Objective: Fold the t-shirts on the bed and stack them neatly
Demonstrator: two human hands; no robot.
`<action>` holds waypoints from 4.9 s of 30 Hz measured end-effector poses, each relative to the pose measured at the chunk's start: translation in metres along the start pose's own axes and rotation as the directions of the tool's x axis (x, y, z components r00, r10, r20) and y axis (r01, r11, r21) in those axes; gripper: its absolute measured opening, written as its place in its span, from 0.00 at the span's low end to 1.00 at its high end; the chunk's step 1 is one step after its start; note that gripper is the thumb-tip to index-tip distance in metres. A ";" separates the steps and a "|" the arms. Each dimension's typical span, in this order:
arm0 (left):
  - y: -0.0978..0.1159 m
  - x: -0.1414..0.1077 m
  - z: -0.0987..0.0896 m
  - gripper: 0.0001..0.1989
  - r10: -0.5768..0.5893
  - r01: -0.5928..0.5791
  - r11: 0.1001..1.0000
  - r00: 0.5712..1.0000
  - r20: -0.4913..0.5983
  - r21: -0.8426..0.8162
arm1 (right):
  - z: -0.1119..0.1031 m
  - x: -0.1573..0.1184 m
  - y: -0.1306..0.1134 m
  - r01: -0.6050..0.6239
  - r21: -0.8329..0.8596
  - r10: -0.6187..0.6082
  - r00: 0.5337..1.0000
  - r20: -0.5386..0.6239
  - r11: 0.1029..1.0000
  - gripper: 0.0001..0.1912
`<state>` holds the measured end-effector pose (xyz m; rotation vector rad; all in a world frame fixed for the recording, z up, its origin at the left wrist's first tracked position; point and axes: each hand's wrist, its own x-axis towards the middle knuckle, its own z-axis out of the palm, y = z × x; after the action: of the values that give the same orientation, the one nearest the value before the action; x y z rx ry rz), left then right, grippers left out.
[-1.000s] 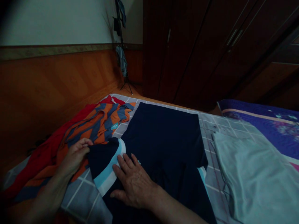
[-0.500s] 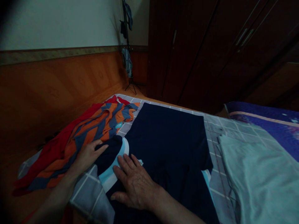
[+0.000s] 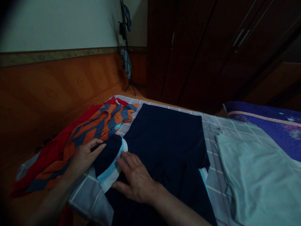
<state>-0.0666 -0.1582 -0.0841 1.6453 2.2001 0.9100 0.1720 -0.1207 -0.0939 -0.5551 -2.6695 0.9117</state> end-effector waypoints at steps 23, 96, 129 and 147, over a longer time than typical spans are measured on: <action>0.055 0.060 0.025 0.15 0.534 -0.568 0.822 0.745 0.400 -0.039 | 0.000 -0.001 0.016 -0.259 0.059 0.259 0.869 -0.422 0.964 0.17; 0.029 0.047 0.071 0.31 0.652 -0.812 0.580 0.511 0.560 0.065 | 0.001 -0.002 0.004 0.129 -0.432 -0.135 0.991 0.017 0.893 0.08; 0.025 -0.046 0.013 0.22 0.816 -0.954 0.283 0.187 0.547 -0.095 | 0.020 -0.216 -0.027 -0.335 -0.696 0.101 0.929 -0.355 0.635 0.21; 0.025 -0.042 0.011 0.23 0.902 -0.960 0.263 0.211 0.377 -0.093 | 0.003 -0.179 -0.031 -0.409 -0.531 0.229 0.899 -0.373 0.742 0.20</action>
<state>-0.0278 -0.1891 -0.0842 3.0082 0.7775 0.4802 0.3224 -0.2228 -0.0996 -1.2207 -2.5878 -0.0120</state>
